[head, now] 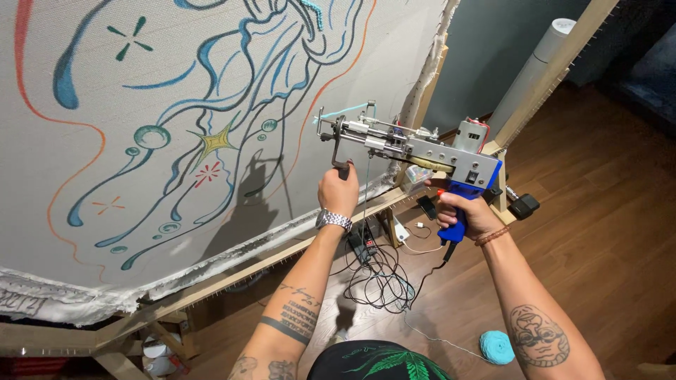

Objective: Using a motorized tufting gun to create a jellyfish-shaped rug on a stretched canvas frame.

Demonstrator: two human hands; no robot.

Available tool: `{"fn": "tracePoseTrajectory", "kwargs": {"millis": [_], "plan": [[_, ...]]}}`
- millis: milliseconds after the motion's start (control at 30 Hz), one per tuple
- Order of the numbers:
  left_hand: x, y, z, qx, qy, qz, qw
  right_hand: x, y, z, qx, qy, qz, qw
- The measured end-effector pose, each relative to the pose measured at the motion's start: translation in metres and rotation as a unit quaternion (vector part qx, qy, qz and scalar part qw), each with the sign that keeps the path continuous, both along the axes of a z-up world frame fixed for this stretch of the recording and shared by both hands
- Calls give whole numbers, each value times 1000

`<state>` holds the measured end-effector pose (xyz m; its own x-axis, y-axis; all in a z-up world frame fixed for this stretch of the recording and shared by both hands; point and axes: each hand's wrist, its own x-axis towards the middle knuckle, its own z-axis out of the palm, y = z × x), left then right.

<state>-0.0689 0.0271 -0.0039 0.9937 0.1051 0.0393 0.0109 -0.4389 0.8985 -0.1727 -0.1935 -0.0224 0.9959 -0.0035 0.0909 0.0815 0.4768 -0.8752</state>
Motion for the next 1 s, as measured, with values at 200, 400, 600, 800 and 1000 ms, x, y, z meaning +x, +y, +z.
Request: {"fn": "tracePoseTrajectory", "kwargs": {"millis": [200,400,600,800,1000], "plan": [[4,1,0,14,0,-11,1000,-2,8,3,-6,4,-21,1000],[9,4,1,21,-5,-20,1000,0,14,0,-16,9,-35,999],[23,6,-12,6,-9,-33,999,-1,19,4,-58,-9,-59,997],[26,10,-1,-10,-9,-81,997,-1,20,33,-172,-42,-81,981],[26,12,23,-29,-5,-113,993,-5,32,72,-296,-25,-125,947]]}}
